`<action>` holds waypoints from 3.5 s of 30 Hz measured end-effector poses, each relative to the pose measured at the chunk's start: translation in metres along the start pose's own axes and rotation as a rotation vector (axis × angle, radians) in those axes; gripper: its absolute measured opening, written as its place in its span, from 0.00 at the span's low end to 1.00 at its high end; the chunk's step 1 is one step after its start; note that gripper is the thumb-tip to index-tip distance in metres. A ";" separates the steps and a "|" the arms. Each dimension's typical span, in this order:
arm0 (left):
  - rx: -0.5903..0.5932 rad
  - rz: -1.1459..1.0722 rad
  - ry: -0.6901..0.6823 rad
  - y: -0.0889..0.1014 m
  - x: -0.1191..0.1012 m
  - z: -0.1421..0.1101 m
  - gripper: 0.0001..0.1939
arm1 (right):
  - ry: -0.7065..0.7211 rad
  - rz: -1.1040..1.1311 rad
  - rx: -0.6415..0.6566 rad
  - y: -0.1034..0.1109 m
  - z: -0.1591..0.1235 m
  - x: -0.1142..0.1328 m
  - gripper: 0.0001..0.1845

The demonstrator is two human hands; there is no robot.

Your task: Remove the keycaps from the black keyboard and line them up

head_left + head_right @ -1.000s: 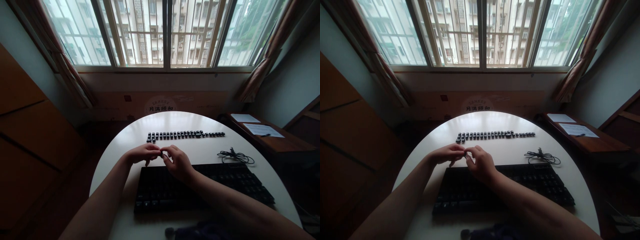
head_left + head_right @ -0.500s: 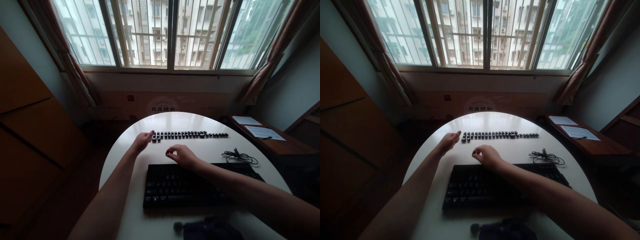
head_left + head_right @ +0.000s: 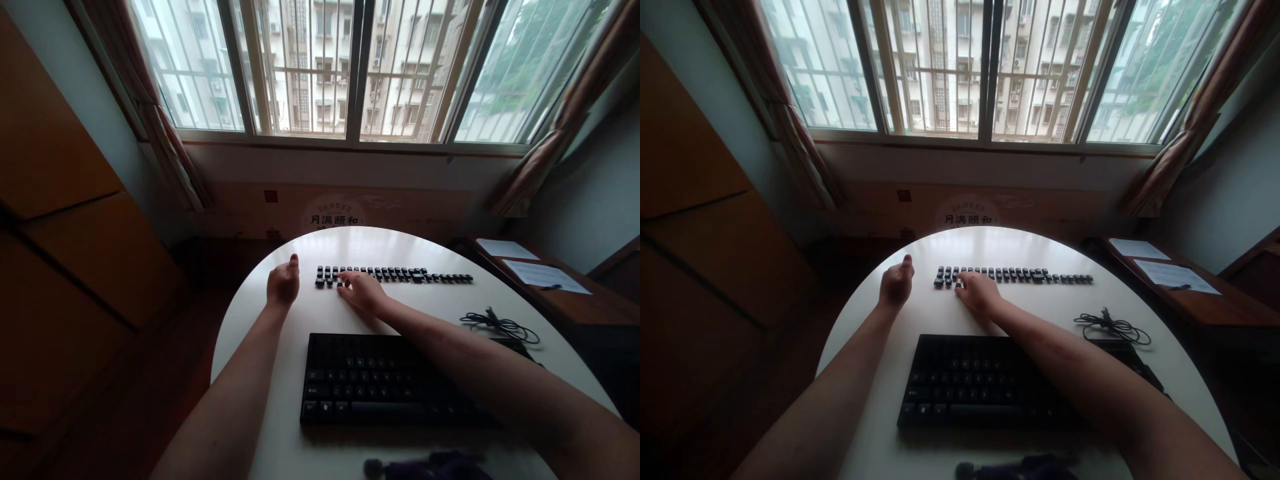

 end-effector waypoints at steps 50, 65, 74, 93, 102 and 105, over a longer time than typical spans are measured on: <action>1.047 -0.043 -0.229 -0.045 -0.050 -0.077 0.26 | -0.405 1.012 0.320 0.060 -0.117 0.041 0.15; 1.527 0.041 -0.033 -0.043 -0.043 -0.104 0.22 | -0.368 1.200 0.349 0.052 -0.124 0.044 0.20; 1.494 0.049 0.006 -0.044 -0.039 -0.103 0.23 | -0.329 1.088 0.196 0.052 -0.126 0.034 0.24; 1.513 0.050 -0.011 -0.045 -0.040 -0.104 0.21 | -0.032 0.719 0.308 0.060 -0.126 0.052 0.22; 1.542 0.040 -0.004 -0.046 -0.038 -0.105 0.18 | 0.150 0.538 0.292 0.065 -0.128 0.067 0.16; 1.532 0.054 -0.002 -0.045 -0.038 -0.104 0.18 | 0.100 0.628 0.237 0.067 -0.127 0.062 0.19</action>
Point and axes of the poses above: each hand's wrist, its own z-axis towards the middle knuckle, its own y-axis out of the back of the hand, x = y × z, the point moved 7 cm from there along z, towards the middle knuckle, and after that the axes turned 15 degrees about -x, right-handed, at the moved point
